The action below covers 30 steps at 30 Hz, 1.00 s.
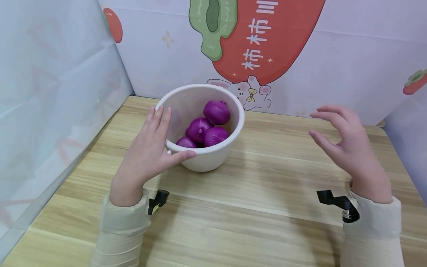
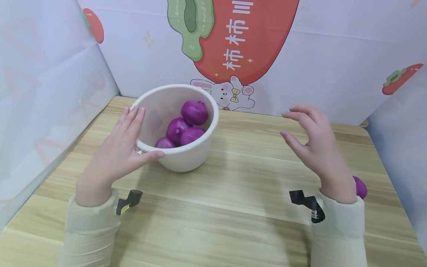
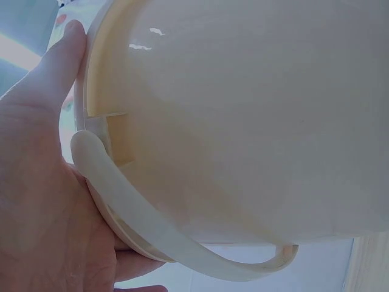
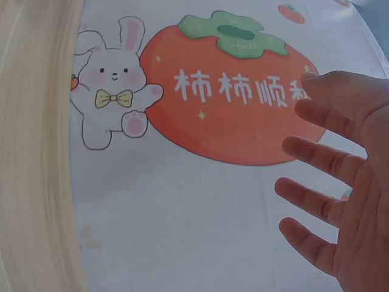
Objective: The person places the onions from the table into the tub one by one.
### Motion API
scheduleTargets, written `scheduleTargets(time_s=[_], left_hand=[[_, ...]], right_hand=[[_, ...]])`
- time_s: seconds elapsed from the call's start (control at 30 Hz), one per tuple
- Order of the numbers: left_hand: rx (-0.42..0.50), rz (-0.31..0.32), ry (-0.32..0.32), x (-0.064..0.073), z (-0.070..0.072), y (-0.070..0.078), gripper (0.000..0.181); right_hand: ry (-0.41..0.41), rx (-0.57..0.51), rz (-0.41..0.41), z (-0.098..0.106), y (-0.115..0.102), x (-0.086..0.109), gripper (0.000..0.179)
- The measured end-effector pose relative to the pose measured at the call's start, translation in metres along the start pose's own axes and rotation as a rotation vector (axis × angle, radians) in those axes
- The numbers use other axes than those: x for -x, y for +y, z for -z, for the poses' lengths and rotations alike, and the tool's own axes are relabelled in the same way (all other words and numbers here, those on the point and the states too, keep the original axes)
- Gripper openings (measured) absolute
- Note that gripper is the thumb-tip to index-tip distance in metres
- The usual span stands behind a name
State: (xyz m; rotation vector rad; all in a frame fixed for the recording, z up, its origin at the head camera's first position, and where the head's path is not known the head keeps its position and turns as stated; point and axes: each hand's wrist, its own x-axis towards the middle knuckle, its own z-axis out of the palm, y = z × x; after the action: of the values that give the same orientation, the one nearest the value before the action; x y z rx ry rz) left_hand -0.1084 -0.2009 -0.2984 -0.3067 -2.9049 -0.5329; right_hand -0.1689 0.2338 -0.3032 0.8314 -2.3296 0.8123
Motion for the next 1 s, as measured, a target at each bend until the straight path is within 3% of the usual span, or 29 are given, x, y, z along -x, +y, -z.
scheduleTargets(time_s=[0.37,0.63,0.83,1.0], left_hand=[[-0.002,0.008,0.002,0.002,0.001,-0.001,0.115],[0.000,-0.003,-0.006,-0.001,-0.002,0.000,0.115],[-0.005,-0.005,0.004,-0.001,-0.002,0.000,0.115],[-0.008,-0.005,0.007,0.000,-0.002,-0.001,0.114]], right_hand=[[-0.025,0.058,-0.118,0.015,0.019,0.021,0.040],[-0.106,0.117,-0.320,0.038,0.034,0.049,0.033],[-0.009,0.118,-0.339,0.046,0.051,0.071,0.031],[0.043,0.140,-0.423,0.050,0.061,0.086,0.036]])
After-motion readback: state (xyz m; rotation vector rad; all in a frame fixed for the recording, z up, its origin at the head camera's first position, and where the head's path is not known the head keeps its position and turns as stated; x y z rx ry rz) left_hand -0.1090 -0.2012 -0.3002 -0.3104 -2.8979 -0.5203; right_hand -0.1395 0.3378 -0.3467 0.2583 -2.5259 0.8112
